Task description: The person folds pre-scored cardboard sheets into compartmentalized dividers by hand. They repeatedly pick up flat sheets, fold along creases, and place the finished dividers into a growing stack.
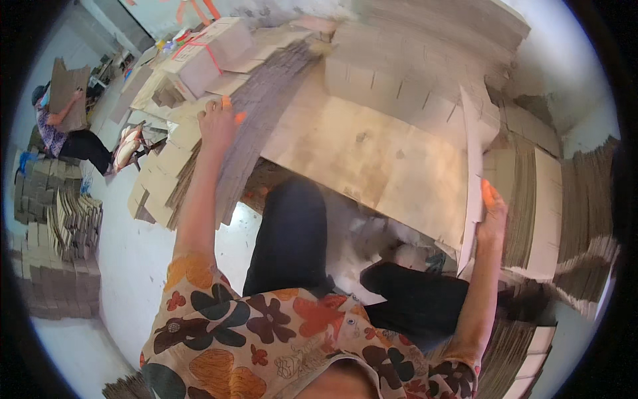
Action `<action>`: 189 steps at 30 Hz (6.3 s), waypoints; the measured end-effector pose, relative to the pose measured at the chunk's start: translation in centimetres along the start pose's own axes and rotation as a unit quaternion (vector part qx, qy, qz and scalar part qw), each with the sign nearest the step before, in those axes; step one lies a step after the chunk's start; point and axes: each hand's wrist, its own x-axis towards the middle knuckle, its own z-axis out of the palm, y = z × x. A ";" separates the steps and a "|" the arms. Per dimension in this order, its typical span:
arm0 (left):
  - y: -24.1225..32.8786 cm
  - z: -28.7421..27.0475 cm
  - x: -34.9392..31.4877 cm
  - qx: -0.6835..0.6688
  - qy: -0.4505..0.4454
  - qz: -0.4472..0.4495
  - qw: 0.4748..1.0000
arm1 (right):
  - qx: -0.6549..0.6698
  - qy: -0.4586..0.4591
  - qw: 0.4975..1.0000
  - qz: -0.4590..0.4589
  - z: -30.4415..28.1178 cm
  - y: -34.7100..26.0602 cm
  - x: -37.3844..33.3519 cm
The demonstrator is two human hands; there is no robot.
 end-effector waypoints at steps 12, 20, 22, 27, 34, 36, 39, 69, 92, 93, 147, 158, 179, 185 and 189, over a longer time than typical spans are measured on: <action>23.0 -2.8 -9.0 -0.948 -0.215 0.003 0.236 | 0.140 -0.333 0.891 0.274 12.9 5.8 -5.5; 26.8 -3.3 -0.1 -0.948 -0.141 -0.095 0.268 | -0.120 -0.257 0.959 0.024 7.8 -4.3 -0.4; 29.3 -3.4 1.9 -0.940 -0.161 -0.096 0.286 | -0.188 -0.264 0.938 -0.124 7.6 -4.3 0.4; 37.5 -4.4 6.5 -0.941 -0.213 -0.038 0.259 | -0.348 -0.029 0.858 -0.376 4.7 -2.4 3.0; 47.0 -1.4 11.1 -0.619 -0.103 0.246 0.739 | -0.459 0.218 0.793 -0.338 0.9 -3.9 4.3; 49.0 -1.5 11.0 -0.377 0.026 0.330 0.865 | -0.465 0.255 0.775 -0.344 0.0 -3.8 4.9; 51.0 1.6 11.6 -0.346 0.106 0.384 0.849 | -0.477 0.276 0.758 -0.348 -0.2 -3.2 5.6; 44.9 -6.2 2.9 -0.415 0.088 0.553 0.717 | -0.607 0.113 0.746 -0.250 0.7 -0.8 5.2; 50.7 0.0 12.0 -0.275 0.067 0.426 0.859 | -0.544 0.150 0.768 -0.301 -0.6 1.4 5.7; 51.0 0.7 12.1 -0.269 0.084 0.427 0.859 | -0.543 0.153 0.771 -0.296 -0.4 1.2 5.5; 50.1 0.0 12.0 -0.317 0.140 0.524 0.778 | -0.469 0.139 0.823 -0.289 0.6 0.1 4.5; 50.1 0.3 11.7 -0.286 -0.069 0.518 0.803 | -0.490 0.132 0.816 -0.277 0.3 0.6 4.4; 47.0 -6.7 6.6 -0.386 -0.032 0.544 0.744 | -0.590 0.103 0.759 -0.256 -1.1 2.7 4.7; 46.6 -7.4 11.2 -0.549 -0.293 0.404 0.671 | -0.585 0.115 0.764 -0.246 -0.6 1.6 3.0; 48.5 -5.9 14.4 -0.319 -0.112 0.418 0.843 | -0.575 0.146 0.772 -0.228 0.2 2.3 1.6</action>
